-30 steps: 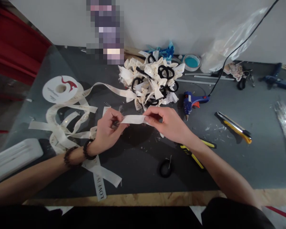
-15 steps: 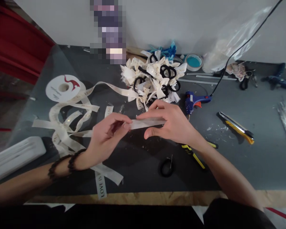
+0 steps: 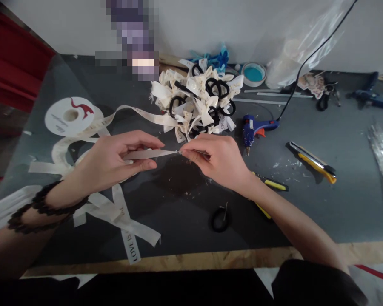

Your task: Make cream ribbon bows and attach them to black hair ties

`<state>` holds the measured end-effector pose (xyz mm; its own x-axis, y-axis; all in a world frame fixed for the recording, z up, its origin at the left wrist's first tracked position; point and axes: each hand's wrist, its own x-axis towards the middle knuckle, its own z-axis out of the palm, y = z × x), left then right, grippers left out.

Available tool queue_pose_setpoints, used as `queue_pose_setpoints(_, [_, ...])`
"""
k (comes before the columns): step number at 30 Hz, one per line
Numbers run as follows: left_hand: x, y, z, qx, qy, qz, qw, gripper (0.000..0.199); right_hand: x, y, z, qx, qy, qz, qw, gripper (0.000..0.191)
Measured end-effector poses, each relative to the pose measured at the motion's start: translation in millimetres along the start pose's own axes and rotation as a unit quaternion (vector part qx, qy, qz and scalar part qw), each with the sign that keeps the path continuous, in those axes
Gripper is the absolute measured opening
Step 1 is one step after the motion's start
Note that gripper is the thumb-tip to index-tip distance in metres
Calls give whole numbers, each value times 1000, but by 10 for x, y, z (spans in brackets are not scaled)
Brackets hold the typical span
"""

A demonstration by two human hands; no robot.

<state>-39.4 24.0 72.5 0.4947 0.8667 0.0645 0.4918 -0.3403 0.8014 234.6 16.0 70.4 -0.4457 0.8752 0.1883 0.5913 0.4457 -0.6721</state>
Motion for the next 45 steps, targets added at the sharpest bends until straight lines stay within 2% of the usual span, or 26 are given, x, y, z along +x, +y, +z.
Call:
queue_pose_setpoints(3, [-11,10,9,1,-24,-30,999,17,2,10,10,5,-9,-3,1000,21])
queue_pose_setpoints(6, [-14,26,-19,-18,-64,-57,996,17,-10,20,38,20,-9,-6,1000,19])
queue_pose_setpoints(11, [27,-107,-128,22,-84,-23,996,16,-61,10,196,-3,-20,30,999,20])
queue_pose_setpoints(14, [61,-234,-185,-16,-155,-47,987,20,-68,5,262,19,-73,68,995,18])
queue_pose_setpoints(16, [76,-288,-224,-56,-222,-65,971,20,-53,8,254,82,-112,97,985,16])
queue_pose_setpoints(18, [87,-313,-271,-73,-250,-66,963,20,-30,18,220,142,-144,116,972,16])
queue_pose_setpoints(20, [98,-328,-331,-51,-231,-53,970,21,-9,37,181,153,-152,118,969,17])
queue_pose_setpoints(24, [117,-380,-458,18,-183,-9,983,22,13,97,138,103,-97,99,985,25])
queue_pose_setpoints(27, [105,-394,-494,43,-134,-8,990,22,17,137,133,122,-88,100,984,22])
queue_pose_setpoints(31, [63,-321,-453,31,-63,-17,997,14,7,160,157,168,-71,109,977,24])
queue_pose_setpoints(34, [53,-259,-425,34,-47,-15,998,21,-13,166,197,157,-57,106,980,27])
queue_pose_setpoints(38, [62,-212,-415,34,-20,-4,999,13,-49,144,236,102,-13,107,989,29])
queue_pose_setpoints(42, [48,-178,-356,4,16,16,1000,11,-74,80,232,104,15,73,992,28])
queue_pose_setpoints(45, [22,-160,-266,20,31,51,998,14,-76,50,226,97,38,50,993,31])
